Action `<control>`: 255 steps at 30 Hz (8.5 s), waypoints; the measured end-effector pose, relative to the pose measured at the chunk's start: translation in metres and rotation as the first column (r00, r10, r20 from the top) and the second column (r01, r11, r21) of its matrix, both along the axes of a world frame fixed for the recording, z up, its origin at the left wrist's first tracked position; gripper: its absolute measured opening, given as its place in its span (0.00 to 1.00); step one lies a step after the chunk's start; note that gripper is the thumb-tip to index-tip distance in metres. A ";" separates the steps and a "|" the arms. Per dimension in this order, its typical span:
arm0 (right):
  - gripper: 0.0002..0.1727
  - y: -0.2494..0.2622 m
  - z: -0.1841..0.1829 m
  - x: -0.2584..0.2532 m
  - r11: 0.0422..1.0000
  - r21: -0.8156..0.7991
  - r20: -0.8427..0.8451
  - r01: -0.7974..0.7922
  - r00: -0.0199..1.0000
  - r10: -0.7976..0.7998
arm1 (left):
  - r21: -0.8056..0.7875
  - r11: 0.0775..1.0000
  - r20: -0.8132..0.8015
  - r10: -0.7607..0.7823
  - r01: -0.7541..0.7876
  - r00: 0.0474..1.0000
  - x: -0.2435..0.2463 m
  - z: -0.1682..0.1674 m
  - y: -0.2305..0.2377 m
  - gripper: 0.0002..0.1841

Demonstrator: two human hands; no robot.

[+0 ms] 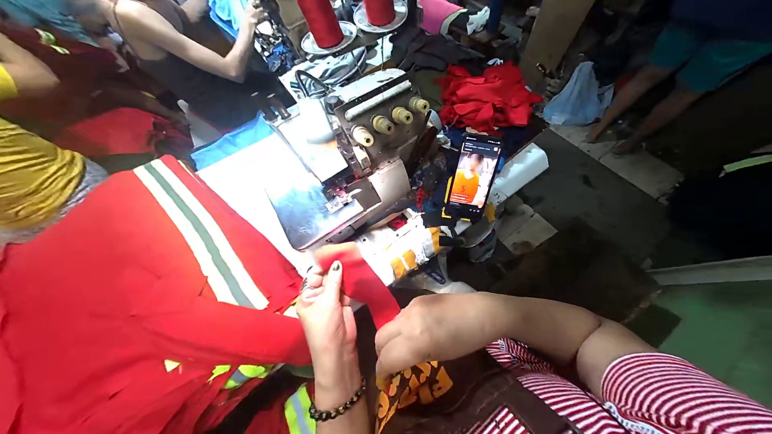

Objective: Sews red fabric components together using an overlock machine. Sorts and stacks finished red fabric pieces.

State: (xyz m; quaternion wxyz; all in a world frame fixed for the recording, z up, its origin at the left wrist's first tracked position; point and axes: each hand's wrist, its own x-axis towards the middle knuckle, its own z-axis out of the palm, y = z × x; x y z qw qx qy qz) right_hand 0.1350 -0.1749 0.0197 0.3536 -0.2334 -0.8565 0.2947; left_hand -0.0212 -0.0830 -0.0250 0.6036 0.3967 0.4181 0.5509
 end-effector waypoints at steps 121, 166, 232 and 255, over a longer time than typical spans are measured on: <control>0.07 0.050 0.007 0.014 0.881 0.195 -0.285 0.431 0.884 -0.370 | -0.171 0.867 0.334 -0.395 0.467 0.856 -0.013 0.027 -0.037 0.30; 0.16 0.036 0.009 0.016 0.693 -0.083 -0.135 0.716 0.681 -0.719 | -0.051 0.957 0.291 -0.259 0.285 0.921 0.013 0.027 -0.031 0.14; 0.15 0.061 -0.078 -0.029 0.873 -0.116 -0.045 0.473 0.876 -0.480 | 0.053 0.888 -0.547 0.409 -0.458 0.730 -0.122 -0.094 -0.076 0.29; 0.12 0.078 -0.109 -0.034 0.844 0.487 -0.056 0.224 0.972 -0.226 | -0.530 0.848 -0.030 -0.045 0.022 0.999 -0.056 -0.048 -0.012 0.22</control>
